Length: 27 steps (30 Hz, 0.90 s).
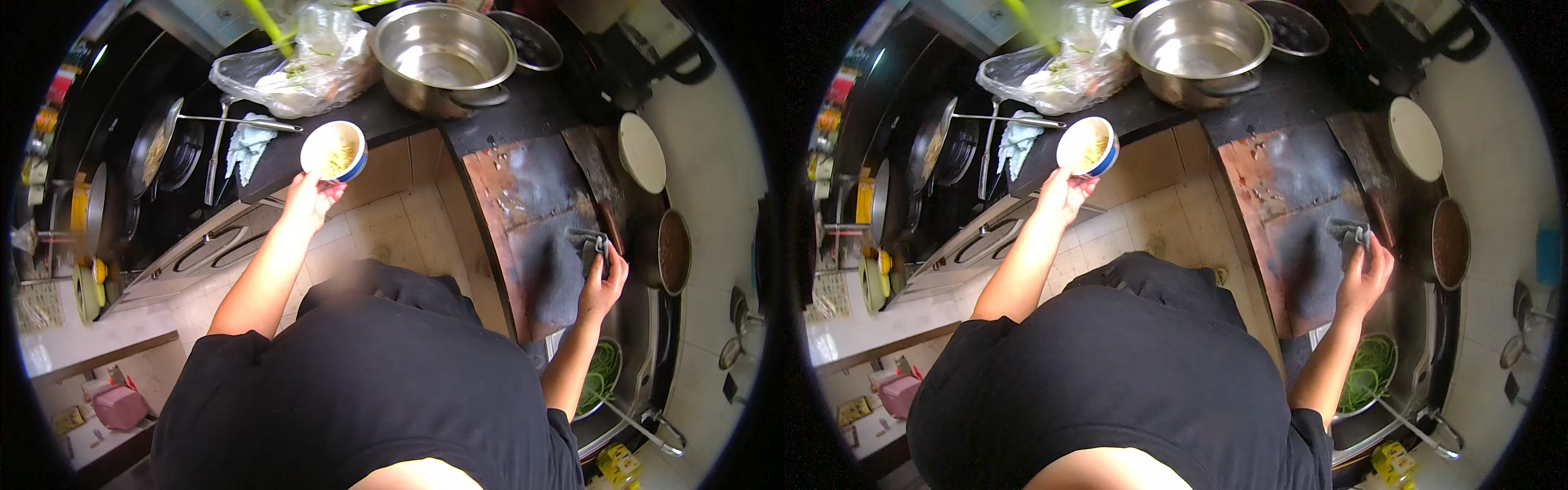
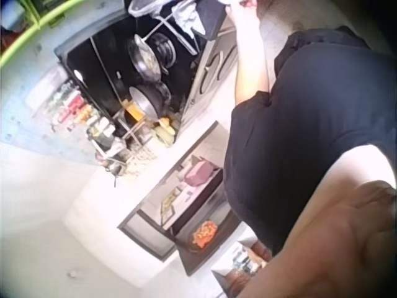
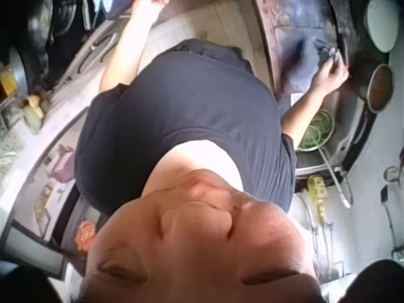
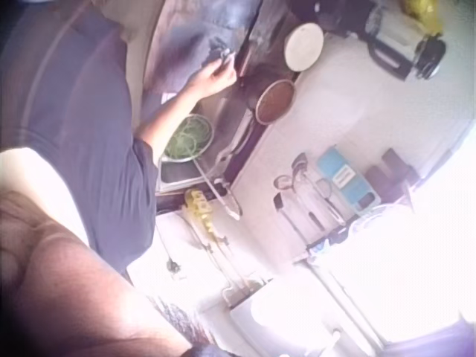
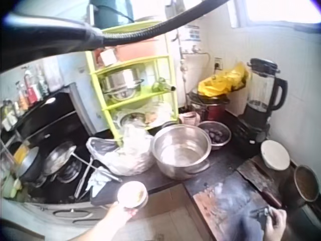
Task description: The person washes green beans in a metal bowl under running water, then transfers them to a wooden cutting board. They use a large cleaver to chop the green beans into small pieces on the board.
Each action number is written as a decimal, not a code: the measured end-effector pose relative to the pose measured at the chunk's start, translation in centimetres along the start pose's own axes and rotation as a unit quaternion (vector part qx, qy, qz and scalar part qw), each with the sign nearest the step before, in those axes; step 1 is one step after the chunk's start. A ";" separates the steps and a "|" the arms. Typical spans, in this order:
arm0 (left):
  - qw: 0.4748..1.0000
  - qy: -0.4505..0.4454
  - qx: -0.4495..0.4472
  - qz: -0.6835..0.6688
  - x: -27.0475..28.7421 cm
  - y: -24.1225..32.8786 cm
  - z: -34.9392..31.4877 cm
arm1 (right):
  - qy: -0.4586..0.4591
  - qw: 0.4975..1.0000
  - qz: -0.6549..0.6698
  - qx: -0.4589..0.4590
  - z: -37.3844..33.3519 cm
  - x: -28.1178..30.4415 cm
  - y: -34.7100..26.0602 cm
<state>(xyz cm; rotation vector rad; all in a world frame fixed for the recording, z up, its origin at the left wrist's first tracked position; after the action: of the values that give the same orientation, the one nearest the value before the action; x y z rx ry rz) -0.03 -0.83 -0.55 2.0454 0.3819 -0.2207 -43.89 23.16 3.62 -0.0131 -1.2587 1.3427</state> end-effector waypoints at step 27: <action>0.993 0.070 0.002 -0.098 15.5 2.6 9.6 | 0.065 0.597 0.598 -0.531 -6.8 -7.8 -7.3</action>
<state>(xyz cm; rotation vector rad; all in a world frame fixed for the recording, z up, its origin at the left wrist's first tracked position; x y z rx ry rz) 15.37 -7.64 -7.88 2.0343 0.6710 -0.1973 -32.24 19.53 0.43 -2.0983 -1.8017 1.2804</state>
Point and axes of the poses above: each hand's wrist, its own z-axis towards the middle knuckle, its own x-axis out of the back of the hand, y = z × x, the point moved 1 cm from there along z, towards the middle knuckle, and after that the axes turned 5 degrees about -x, right-handed, at the moved point
